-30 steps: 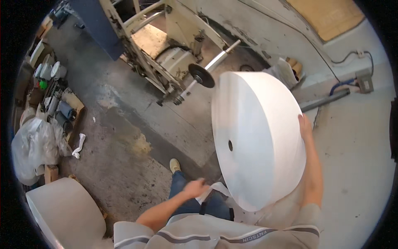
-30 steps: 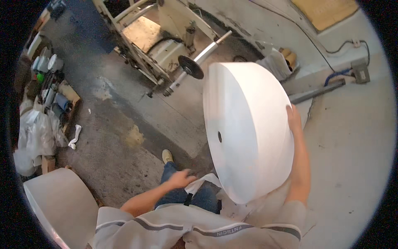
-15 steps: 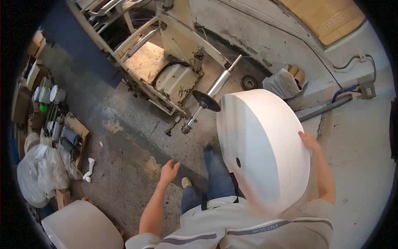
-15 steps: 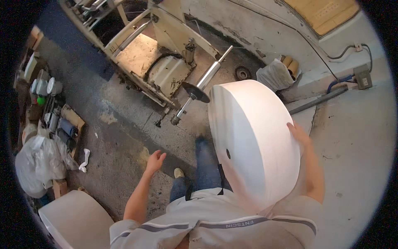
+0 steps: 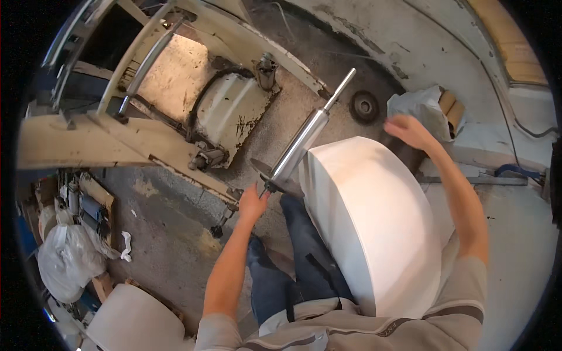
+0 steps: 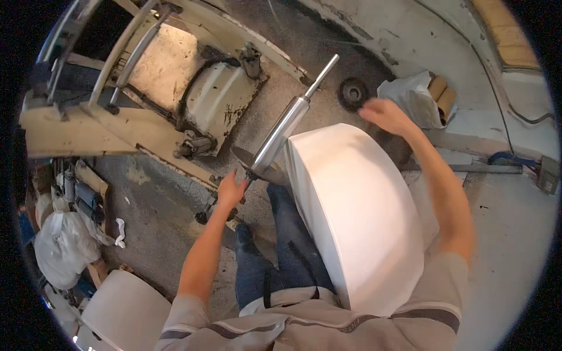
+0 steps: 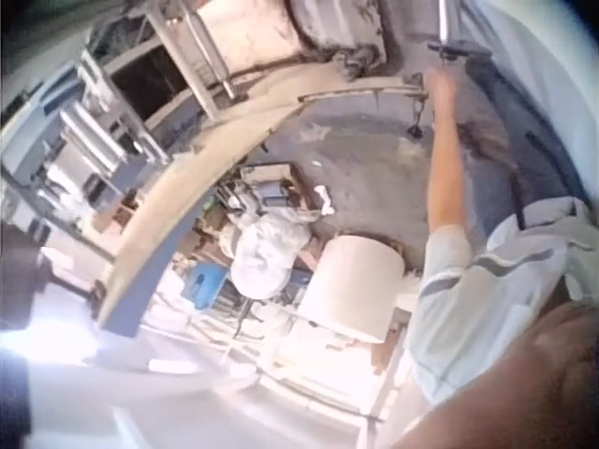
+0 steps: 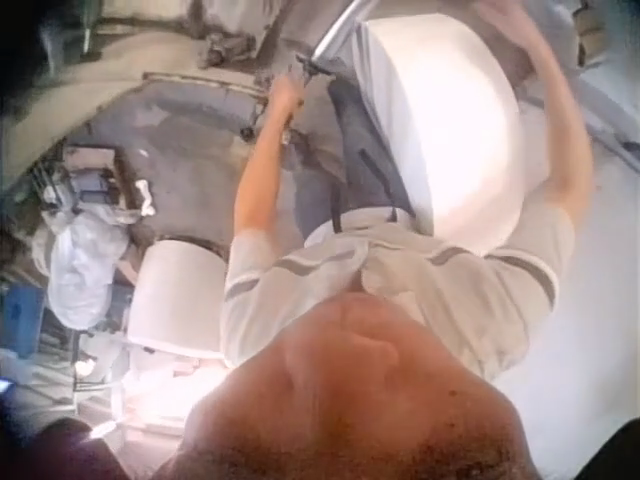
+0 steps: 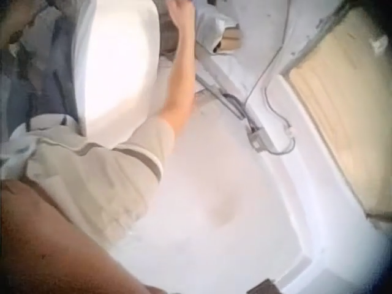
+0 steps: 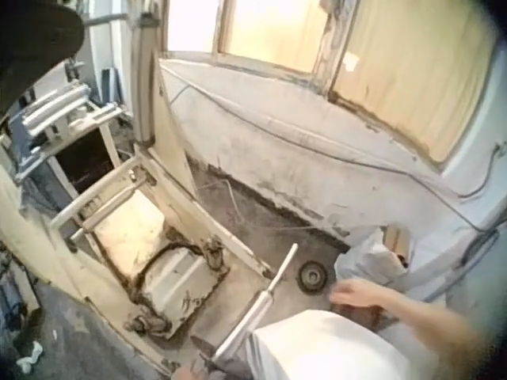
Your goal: Loading a large roll of paper onto a machine spindle and removing the protective wrapping.
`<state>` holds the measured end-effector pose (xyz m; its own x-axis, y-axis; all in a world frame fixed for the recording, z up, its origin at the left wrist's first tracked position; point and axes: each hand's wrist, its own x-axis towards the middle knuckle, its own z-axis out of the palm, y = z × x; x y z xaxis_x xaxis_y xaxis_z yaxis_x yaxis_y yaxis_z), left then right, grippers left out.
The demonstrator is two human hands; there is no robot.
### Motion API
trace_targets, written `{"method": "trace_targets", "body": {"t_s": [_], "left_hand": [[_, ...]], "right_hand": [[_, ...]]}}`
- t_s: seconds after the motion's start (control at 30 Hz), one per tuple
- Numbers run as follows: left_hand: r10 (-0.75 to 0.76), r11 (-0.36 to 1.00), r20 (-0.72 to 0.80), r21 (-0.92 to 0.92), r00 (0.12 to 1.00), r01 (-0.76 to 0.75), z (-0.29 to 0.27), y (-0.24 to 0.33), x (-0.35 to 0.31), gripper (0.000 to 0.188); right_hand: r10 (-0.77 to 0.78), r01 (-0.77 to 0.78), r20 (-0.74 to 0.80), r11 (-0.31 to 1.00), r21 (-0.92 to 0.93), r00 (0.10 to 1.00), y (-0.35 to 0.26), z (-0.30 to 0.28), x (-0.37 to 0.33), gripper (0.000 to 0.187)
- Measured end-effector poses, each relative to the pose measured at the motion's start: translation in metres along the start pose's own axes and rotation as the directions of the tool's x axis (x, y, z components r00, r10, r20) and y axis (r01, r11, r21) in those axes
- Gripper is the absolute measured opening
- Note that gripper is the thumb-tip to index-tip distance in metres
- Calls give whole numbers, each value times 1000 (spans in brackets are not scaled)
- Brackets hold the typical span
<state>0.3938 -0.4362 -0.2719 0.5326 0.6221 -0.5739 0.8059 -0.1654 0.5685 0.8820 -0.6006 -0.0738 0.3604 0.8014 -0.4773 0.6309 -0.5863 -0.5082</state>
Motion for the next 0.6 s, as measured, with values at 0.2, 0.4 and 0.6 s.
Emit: {"method": "trace_targets", "body": {"t_s": [0.2, 0.4, 0.6], "left_hand": [[-75, 996, 298, 67, 952, 58, 50, 22, 89, 48], [144, 949, 269, -311, 952, -55, 88, -58, 93, 52], [52, 974, 229, -227, 972, 2, 90, -36, 78, 45]], "right_hand": [[148, -128, 109, 977, -172, 983, 76, 102, 131, 59], [146, -115, 361, 988, -106, 921, 44, 178, 108, 73], [50, -37, 304, 998, -50, 951, 36, 177, 68, 71]]}}
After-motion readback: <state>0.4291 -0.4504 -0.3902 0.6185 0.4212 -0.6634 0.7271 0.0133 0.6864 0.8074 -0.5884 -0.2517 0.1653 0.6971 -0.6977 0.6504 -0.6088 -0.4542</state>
